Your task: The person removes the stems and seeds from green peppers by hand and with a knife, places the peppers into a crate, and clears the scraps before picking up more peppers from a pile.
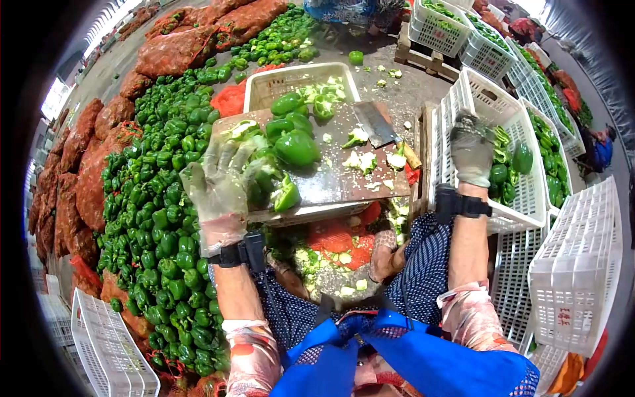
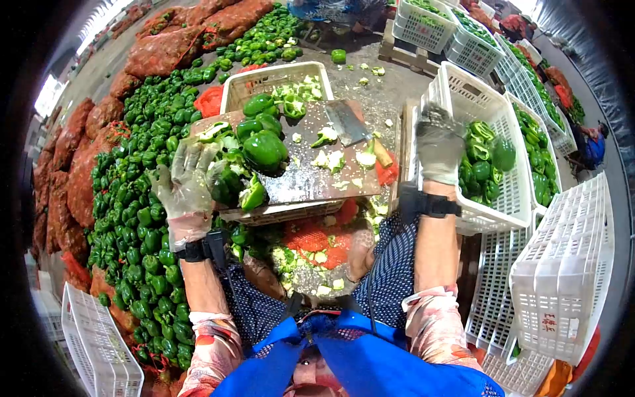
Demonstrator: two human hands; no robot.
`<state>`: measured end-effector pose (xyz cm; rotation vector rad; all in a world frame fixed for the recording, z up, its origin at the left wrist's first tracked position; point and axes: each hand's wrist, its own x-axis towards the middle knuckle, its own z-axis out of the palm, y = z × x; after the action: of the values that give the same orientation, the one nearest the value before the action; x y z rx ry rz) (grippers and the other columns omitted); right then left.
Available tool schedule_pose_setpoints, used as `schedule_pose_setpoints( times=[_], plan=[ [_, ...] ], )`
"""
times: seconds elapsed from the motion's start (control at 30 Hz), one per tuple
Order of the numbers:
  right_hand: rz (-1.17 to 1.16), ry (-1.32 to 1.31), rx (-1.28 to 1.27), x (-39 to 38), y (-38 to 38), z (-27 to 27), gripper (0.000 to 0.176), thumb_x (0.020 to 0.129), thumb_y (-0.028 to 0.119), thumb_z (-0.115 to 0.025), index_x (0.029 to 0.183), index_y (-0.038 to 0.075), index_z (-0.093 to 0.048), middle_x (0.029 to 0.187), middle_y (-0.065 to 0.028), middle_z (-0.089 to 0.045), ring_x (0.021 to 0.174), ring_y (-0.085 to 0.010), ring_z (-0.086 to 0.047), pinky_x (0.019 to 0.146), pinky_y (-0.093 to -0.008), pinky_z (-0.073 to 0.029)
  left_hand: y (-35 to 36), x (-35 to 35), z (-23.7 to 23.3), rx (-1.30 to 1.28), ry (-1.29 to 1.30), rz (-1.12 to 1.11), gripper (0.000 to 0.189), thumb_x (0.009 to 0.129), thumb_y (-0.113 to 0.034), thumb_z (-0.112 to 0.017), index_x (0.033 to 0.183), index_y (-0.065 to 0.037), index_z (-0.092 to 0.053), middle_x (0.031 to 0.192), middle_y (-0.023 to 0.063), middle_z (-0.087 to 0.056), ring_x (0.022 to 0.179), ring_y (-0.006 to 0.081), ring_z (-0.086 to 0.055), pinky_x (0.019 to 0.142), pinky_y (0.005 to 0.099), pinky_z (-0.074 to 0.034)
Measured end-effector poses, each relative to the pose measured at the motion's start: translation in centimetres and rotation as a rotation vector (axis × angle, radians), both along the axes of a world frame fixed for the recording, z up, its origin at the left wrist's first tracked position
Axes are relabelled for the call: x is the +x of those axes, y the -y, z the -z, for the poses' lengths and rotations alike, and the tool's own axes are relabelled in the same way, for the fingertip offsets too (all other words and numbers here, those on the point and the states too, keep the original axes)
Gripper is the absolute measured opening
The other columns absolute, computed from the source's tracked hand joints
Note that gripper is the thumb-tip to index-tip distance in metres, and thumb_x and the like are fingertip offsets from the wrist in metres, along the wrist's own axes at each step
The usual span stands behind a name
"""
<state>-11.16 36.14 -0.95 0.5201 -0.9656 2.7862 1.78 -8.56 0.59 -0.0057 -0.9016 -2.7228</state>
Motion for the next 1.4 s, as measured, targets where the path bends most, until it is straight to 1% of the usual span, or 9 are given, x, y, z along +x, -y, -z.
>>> schedule_pose_setpoints(
  times=[0.17, 0.33, 0.63, 0.73, 0.8, 0.93, 1.03, 1.27, 1.4],
  plan=[
    [0.034, 0.049, 1.519, 2.1, 17.2, -2.4, 0.058, 0.087, 0.038, -0.063, 0.132, 0.006, -0.046, 0.132, -0.0179, -0.052, 0.117, -0.0286, -0.055, 0.1, -0.0389, -0.045, 0.0, 0.4, 0.2, -0.017, 0.033, -0.005, 0.072, 0.084, -0.05, -0.063, 0.134, -0.003, -0.042, 0.133, 0.0202, -0.043, 0.12, 0.0401, -0.045, 0.098, 0.0563, -0.041],
    [0.112, -0.461, 2.064, 1.1, 25.2, 3.6, 0.085, 0.076, 0.04, -0.071, 0.144, 0.01, -0.029, 0.134, -0.0234, -0.044, 0.12, -0.0375, -0.048, 0.099, -0.0506, -0.041, 0.7, 0.8, 0.9, -0.064, 0.044, -0.01, 0.077, 0.08, -0.049, -0.069, 0.134, -0.002, -0.041, 0.132, 0.0204, -0.043, 0.122, 0.0417, -0.045, 0.095, 0.0595, -0.044],
    [-0.133, -0.064, 1.675, -1.0, 25.3, 4.9, 0.094, 0.071, 0.047, -0.071, 0.144, 0.006, -0.027, 0.136, -0.0253, -0.045, 0.118, -0.0374, -0.053, 0.101, -0.0408, -0.042, -1.4, 2.2, 0.5, -0.729, 0.46, 0.345, 0.042, 0.084, -0.02, -0.07, 0.118, -0.001, -0.056, 0.095, 0.0079, -0.065, 0.085, 0.0139, -0.064, 0.064, 0.0267, -0.05],
    [-0.157, 0.174, 1.421, -1.3, 22.7, 4.7, 0.092, 0.071, 0.049, -0.072, 0.14, 0.002, -0.034, 0.127, -0.0237, -0.053, 0.113, -0.0348, -0.055, 0.096, -0.0373, -0.044, -3.1, 3.4, 2.0, -0.61, 0.541, 0.698, 0.041, 0.084, -0.01, -0.067, 0.121, 0.003, -0.056, 0.097, 0.007, -0.067, 0.08, 0.0131, -0.063, 0.069, 0.0241, -0.051],
    [-0.183, 0.29, 1.203, -0.7, 21.0, 2.8, 0.093, 0.071, 0.047, -0.073, 0.14, 0.0, -0.032, 0.121, -0.0223, -0.056, 0.108, -0.0299, -0.059, 0.091, -0.0354, -0.048, -3.7, 2.5, 3.3, -1.711, 0.352, 0.699, 0.039, 0.084, -0.009, -0.066, 0.118, 0.008, -0.056, 0.095, 0.0084, -0.068, 0.08, 0.0124, -0.062, 0.073, 0.0237, -0.05],
    [-0.284, 0.275, 0.701, 0.3, 19.6, 1.6, 0.055, 0.085, 0.028, -0.066, 0.131, 0.005, -0.047, 0.11, -0.0129, -0.061, 0.095, -0.0188, -0.062, 0.077, -0.0285, -0.053, -4.9, -0.3, 5.3, -1.277, 0.42, 0.603, 0.044, 0.085, -0.019, -0.066, 0.12, 0.007, -0.056, 0.097, 0.0088, -0.069, 0.084, 0.0166, -0.063, 0.076, 0.0291, -0.051],
    [-0.545, 0.425, 0.397, 0.0, 18.7, 1.6, 0.053, 0.09, 0.028, -0.059, 0.136, 0.009, -0.043, 0.12, -0.0066, -0.06, 0.099, -0.0196, -0.062, 0.08, -0.033, -0.054, -5.9, -2.8, 5.4, -1.829, 0.179, 0.456, 0.036, 0.083, -0.017, -0.067, 0.11, 0.005, -0.061, 0.083, 0.0114, -0.069, 0.077, 0.0161, -0.064, 0.071, 0.0304, -0.052],
    [-0.229, -0.01, 1.054, 2.4, 17.8, 0.3, 0.096, 0.071, 0.027, -0.08, 0.146, 0.005, -0.023, 0.136, -0.0243, -0.042, 0.122, -0.0327, -0.048, 0.103, -0.0404, -0.042, -8.7, -2.6, 0.9, -0.184, 0.142, 0.428, 0.065, 0.088, -0.019, -0.065, 0.142, -0.009, -0.032, 0.126, 0.0085, -0.053, 0.094, 0.0193, -0.062, 0.069, 0.029, -0.056],
    [-0.044, -0.45, 1.362, 4.6, 19.1, 0.6, 0.09, 0.073, 0.032, -0.076, 0.142, 0.001, -0.028, 0.133, -0.0284, -0.044, 0.125, -0.0383, -0.045, 0.106, -0.0415, -0.036, -9.2, -3.1, 3.4, -0.185, 0.248, 0.187, 0.068, 0.087, -0.016, -0.064, 0.144, -0.011, -0.027, 0.122, 0.0085, -0.053, 0.097, 0.0173, -0.059, 0.076, 0.0281, -0.054]
  ],
)
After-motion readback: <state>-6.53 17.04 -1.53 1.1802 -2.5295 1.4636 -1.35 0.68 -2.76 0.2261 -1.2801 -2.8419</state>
